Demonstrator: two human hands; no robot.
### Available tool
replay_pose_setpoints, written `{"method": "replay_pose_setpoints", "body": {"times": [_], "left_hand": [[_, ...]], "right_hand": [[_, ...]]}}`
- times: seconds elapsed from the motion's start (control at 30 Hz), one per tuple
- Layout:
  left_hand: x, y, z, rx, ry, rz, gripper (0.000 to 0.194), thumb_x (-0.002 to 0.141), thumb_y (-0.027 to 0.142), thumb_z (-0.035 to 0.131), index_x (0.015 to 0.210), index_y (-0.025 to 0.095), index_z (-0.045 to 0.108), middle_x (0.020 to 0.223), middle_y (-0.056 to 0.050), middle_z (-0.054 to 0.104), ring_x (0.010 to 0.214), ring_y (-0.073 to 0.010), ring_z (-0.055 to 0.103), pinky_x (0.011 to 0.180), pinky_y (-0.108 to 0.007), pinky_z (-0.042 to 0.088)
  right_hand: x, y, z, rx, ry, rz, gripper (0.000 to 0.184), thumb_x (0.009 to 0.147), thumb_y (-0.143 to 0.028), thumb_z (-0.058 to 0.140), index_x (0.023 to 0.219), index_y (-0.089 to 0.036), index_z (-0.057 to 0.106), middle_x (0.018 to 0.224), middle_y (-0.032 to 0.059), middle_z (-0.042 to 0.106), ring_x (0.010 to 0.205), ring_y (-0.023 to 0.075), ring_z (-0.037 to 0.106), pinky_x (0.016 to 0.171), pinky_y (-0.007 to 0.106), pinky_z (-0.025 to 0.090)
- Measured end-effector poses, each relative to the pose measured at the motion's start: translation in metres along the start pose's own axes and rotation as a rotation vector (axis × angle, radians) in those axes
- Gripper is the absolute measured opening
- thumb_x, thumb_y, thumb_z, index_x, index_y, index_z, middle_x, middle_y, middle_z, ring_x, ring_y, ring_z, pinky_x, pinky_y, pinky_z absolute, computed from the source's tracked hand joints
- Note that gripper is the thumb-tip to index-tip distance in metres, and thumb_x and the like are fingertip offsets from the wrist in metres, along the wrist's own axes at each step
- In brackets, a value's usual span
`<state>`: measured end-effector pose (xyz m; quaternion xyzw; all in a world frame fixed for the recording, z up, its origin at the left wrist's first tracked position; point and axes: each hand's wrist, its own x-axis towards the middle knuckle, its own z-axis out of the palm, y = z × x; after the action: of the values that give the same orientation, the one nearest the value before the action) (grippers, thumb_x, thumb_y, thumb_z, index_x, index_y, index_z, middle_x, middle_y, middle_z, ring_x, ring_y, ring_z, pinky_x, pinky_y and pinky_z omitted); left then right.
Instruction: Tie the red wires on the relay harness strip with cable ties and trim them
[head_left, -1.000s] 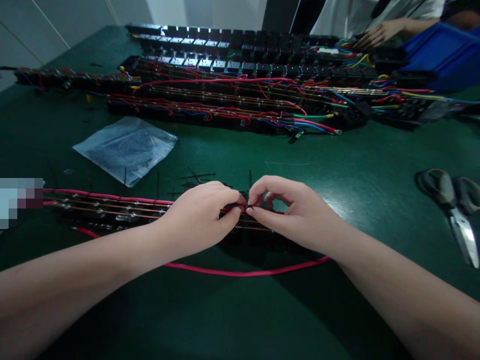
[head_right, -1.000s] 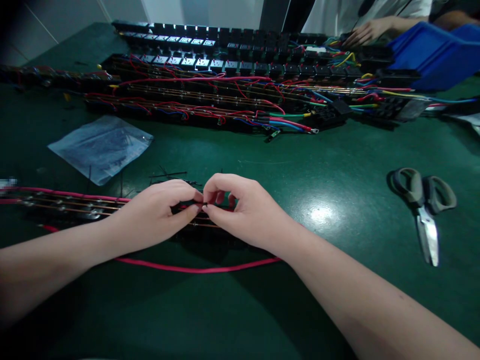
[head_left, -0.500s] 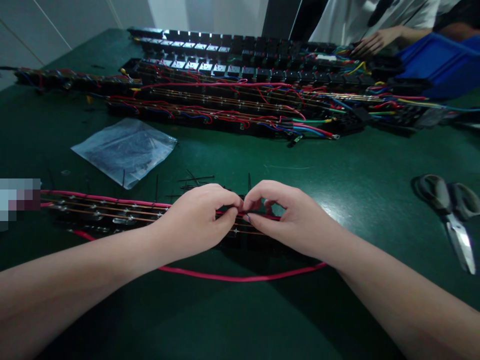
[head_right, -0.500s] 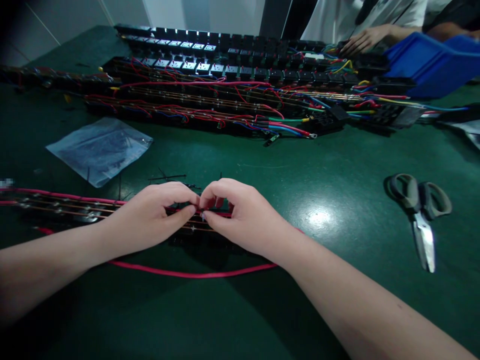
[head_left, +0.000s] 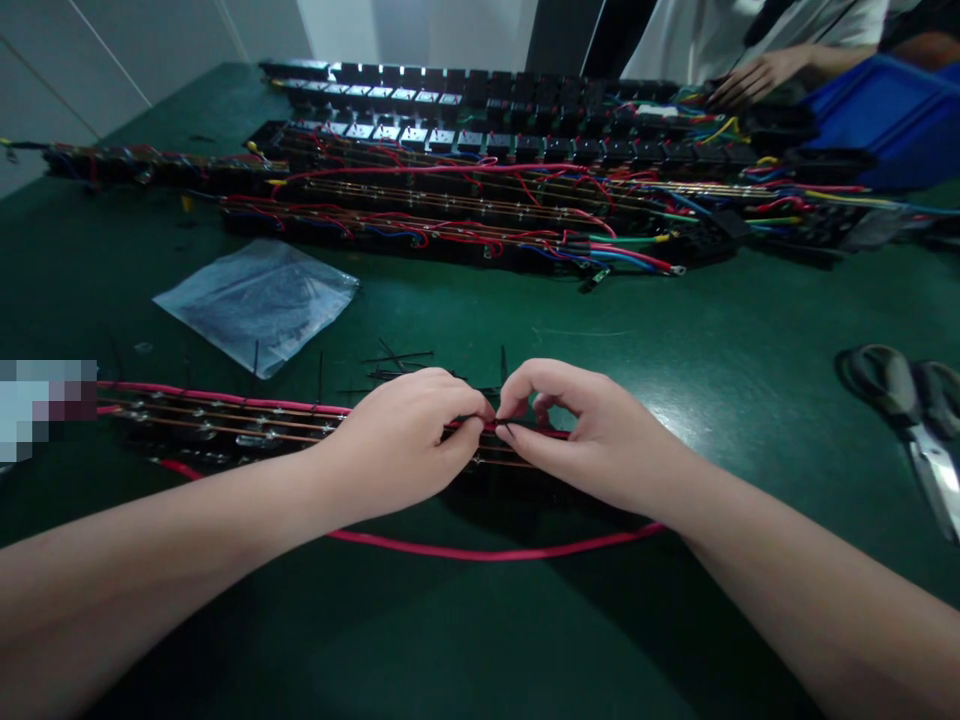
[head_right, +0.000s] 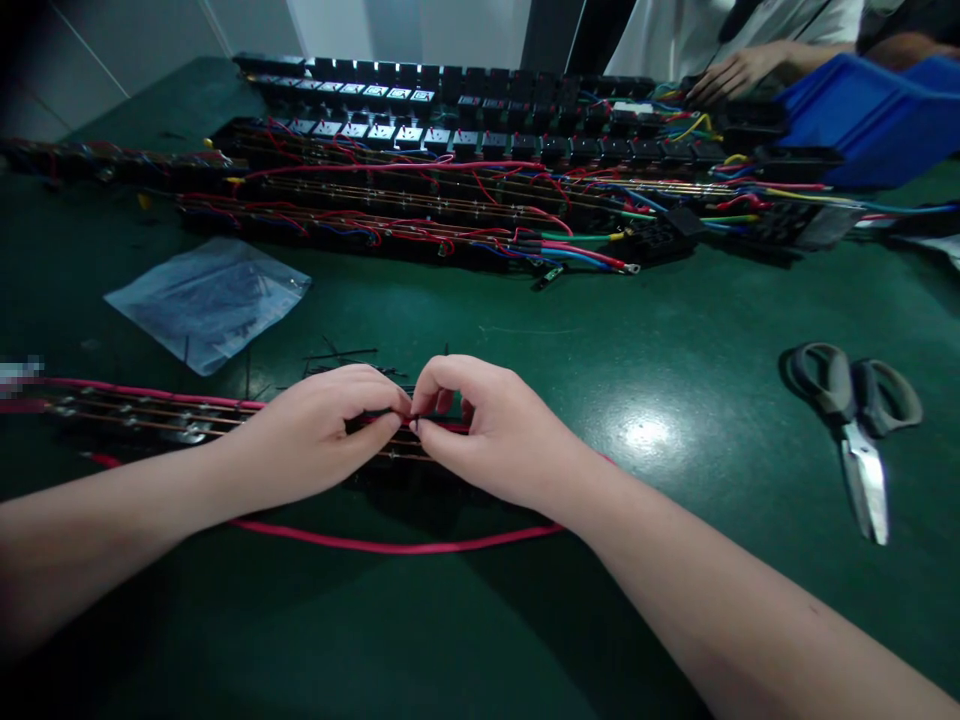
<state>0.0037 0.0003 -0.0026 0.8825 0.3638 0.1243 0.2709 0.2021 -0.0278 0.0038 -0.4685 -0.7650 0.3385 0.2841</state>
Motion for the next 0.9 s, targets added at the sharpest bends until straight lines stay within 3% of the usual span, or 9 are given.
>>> {"method": "replay_pose_setpoints", "body": {"times": [0.27,0.5,0.9], "left_hand": [[0.0006,0.0012,-0.0023,-0.053,-0.018,-0.043,0.023,0.088,0.018,0.047,0.094,0.021,0.069,0.095,-0.001,0.071,0.094,-0.0194,0.062,0.082,-0.033,0.047],[0.0007,0.0054,-0.0071,-0.084,-0.03,-0.052,0.026,0.091,0.034,0.049,0.088,0.019,0.069,0.088,-0.003,0.071,0.088,-0.0193,0.061,0.075,-0.032,0.044],[0.0022,0.0055,-0.0077,-0.098,-0.028,-0.078,0.024,0.091,0.034,0.05,0.087,0.02,0.069,0.086,-0.001,0.07,0.085,-0.0179,0.061,0.072,-0.03,0.041]], "right_hand": [[0.0,-0.0009,-0.0001,0.02,-0.024,-0.007,0.014,0.076,-0.008,0.061,0.083,-0.02,0.062,0.082,-0.0013,0.064,0.075,0.0132,0.06,0.067,0.026,0.047],[0.0002,-0.0019,-0.0004,0.011,-0.028,-0.008,0.013,0.078,-0.009,0.061,0.083,-0.02,0.061,0.082,-0.0014,0.064,0.075,0.0127,0.06,0.066,0.025,0.047],[0.0008,-0.0015,0.0,-0.01,-0.031,-0.024,0.013,0.078,-0.008,0.061,0.083,-0.02,0.061,0.082,-0.0012,0.063,0.073,0.0121,0.058,0.065,0.025,0.047]]}}
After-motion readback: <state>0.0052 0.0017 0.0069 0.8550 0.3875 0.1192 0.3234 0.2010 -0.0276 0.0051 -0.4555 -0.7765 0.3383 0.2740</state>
